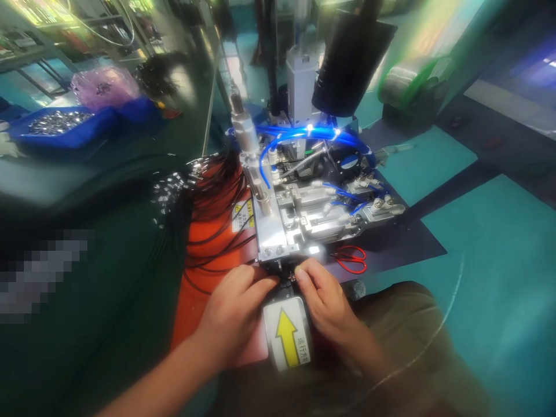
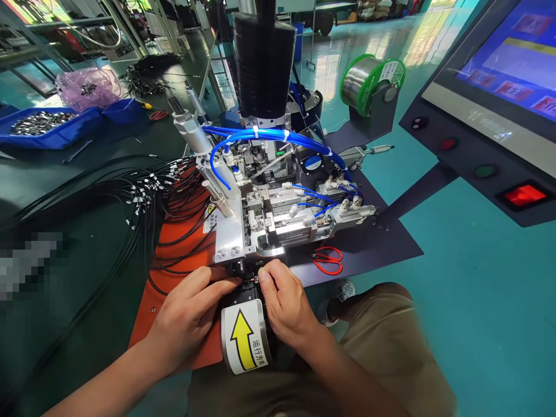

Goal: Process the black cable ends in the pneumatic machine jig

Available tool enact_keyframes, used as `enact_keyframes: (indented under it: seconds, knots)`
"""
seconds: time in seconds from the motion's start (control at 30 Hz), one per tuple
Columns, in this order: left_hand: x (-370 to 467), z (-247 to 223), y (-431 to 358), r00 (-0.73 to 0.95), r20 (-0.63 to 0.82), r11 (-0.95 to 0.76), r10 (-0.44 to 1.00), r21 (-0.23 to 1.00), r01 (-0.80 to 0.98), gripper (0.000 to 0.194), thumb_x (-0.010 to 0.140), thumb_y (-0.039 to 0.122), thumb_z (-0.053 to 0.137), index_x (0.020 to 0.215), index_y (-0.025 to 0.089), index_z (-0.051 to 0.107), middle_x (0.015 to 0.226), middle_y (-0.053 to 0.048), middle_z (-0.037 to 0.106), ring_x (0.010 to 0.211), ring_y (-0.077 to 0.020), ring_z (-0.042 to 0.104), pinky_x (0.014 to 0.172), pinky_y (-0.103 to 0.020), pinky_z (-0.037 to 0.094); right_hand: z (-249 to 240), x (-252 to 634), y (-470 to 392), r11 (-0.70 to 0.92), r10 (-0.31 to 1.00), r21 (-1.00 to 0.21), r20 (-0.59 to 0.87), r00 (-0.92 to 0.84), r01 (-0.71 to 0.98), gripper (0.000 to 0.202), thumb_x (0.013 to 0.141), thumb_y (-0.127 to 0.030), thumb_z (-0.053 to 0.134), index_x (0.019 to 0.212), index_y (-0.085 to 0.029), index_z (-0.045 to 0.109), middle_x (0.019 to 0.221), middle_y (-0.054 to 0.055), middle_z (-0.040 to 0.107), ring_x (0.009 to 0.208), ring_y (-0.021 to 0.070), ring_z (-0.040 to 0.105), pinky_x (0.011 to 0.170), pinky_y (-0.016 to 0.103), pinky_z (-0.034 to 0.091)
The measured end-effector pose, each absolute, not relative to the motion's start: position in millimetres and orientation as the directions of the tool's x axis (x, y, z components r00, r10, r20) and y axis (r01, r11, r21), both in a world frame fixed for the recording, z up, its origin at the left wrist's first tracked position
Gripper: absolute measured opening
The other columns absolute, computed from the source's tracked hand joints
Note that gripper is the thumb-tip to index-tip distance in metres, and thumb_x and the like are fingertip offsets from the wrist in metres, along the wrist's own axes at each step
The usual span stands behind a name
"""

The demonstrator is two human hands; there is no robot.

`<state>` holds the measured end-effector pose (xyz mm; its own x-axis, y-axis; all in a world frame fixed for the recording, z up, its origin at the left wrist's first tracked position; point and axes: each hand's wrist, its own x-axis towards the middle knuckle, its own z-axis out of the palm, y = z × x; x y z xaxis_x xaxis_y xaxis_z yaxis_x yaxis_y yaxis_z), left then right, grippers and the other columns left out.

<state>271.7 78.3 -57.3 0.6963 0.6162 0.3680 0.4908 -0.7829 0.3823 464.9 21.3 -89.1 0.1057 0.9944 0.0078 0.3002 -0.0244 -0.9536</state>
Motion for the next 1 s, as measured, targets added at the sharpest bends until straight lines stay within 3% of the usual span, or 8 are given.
enact_keyframes:
  seconds: [1.0]
  knots:
    - [275.0, -52.3, 77.4, 0.711, 0.373, -0.797, 0.596, 0.378, 0.47, 0.023, 0.093, 0.008, 0.049, 0.103, 0.014, 0.069, 0.095, -0.01, 0.065, 0.085, -0.0193, 0.056, 0.074, -0.032, 0.047, -95.2, 464.4, 18.7, 0.055, 0.989, -0.945, 0.096, 0.114, 0.322, 0.021, 0.104, -0.027, 0.04, 0.089, -0.021, 0.053, 0.082, 0.0, 0.055, 0.076, 0.0157, 0.054, 0.07, 0.026, 0.041]
